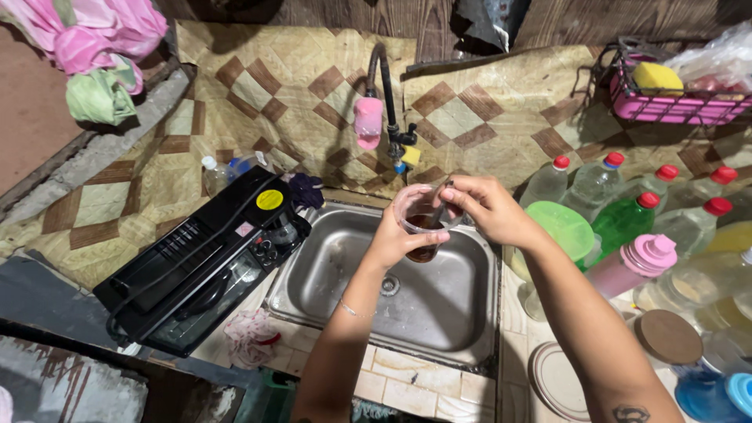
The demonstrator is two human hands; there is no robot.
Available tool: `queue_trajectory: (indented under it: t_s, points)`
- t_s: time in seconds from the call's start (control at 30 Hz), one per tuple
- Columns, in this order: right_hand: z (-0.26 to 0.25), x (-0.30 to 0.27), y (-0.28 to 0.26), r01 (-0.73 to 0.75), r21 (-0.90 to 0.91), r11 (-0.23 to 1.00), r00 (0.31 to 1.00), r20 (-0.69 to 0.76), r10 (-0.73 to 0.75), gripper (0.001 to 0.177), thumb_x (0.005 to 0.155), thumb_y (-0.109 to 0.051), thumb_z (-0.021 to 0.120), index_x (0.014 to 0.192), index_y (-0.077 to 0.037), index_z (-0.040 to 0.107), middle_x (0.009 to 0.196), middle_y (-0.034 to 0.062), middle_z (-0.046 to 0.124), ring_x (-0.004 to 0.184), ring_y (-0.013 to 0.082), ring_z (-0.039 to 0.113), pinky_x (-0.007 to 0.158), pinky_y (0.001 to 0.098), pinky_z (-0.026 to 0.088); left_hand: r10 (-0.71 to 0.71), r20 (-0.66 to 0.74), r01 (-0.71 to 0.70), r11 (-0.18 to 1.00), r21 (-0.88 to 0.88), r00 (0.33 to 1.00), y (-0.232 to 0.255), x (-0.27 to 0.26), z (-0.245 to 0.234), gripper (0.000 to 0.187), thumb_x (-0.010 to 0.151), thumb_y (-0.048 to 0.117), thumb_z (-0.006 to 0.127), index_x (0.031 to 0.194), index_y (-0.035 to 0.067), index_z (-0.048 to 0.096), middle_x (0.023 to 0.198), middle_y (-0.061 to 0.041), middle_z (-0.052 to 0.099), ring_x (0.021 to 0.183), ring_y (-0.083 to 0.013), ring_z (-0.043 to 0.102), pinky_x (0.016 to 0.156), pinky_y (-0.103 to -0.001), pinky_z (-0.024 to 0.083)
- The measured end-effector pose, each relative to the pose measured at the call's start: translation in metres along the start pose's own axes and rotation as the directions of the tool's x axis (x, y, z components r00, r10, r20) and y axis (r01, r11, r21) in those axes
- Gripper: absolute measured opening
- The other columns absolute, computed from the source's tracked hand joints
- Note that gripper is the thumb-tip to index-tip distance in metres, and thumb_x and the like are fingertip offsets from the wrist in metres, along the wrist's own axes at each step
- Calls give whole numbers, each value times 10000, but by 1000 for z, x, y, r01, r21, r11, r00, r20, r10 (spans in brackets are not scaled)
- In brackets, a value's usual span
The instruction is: The person stirs a cup of coffee, plugs in a drip coffee maker at the sink, removes the filter basket, rinses the basket and glass carafe under the tap, wipes the carafe with a cloth, reassembles the basket on the machine, fills the carafe with water and pours it into the machine, then stirs the cup again and sets it on the counter.
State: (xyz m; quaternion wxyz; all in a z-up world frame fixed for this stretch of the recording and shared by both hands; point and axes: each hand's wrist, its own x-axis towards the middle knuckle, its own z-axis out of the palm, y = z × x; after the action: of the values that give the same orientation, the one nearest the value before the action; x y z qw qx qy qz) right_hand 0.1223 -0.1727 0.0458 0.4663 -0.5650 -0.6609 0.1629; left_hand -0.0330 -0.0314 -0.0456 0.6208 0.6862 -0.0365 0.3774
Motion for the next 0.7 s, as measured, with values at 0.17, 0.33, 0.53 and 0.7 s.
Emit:
queue_trajectory:
  t_s: [0.17, 0.33, 0.53, 0.7]
  points:
    - [-9, -12, 10, 65, -104, 992, 994, -81, -74, 242, 1051, -188, 568, 1001, 14, 691, 798, 65, 654, 729, 126, 596, 699, 293, 514, -20, -14, 20, 1000, 16, 1000, -12, -4, 13, 890, 652, 102, 972, 1400, 32, 495, 1297, -92, 631, 1244, -181, 602, 1107, -351, 480]
    - [-12, -31, 15, 91, -50, 995, 994, -61, -94, 224, 1046, -158, 554, 1022, 9, 700, 851, 75, 688, 772, 136, 628, 746, 298, 533, -28, 19, 29, 999, -24, 999, -24, -8, 36, 883, 680, 117, 974, 1415, 35, 491, 1283, -98, 651, 1219, -181, 623, 1095, -349, 501]
    - [-15, -67, 37, -28, -87, 996, 1000, -7, 28, 204, 1026, -153, 572, 987, 1, 700, 793, 95, 673, 729, 177, 643, 701, 320, 527, 9, -5, -8, 999, 48, 1000, -54, -25, 65, 915, 671, 102, 973, 1432, 13, 473, 1332, -105, 620, 1277, -193, 578, 1144, -360, 458]
    - [-20, -100, 65, -77, -307, 948, 997, -47, 66, 170, 1001, -141, 617, 996, 7, 702, 836, 163, 659, 776, 294, 643, 729, 375, 516, -61, 11, 61, 998, 12, 998, -96, -46, 90, 926, 689, 128, 975, 1450, 13, 460, 1347, -112, 618, 1298, -203, 582, 1164, -358, 460]
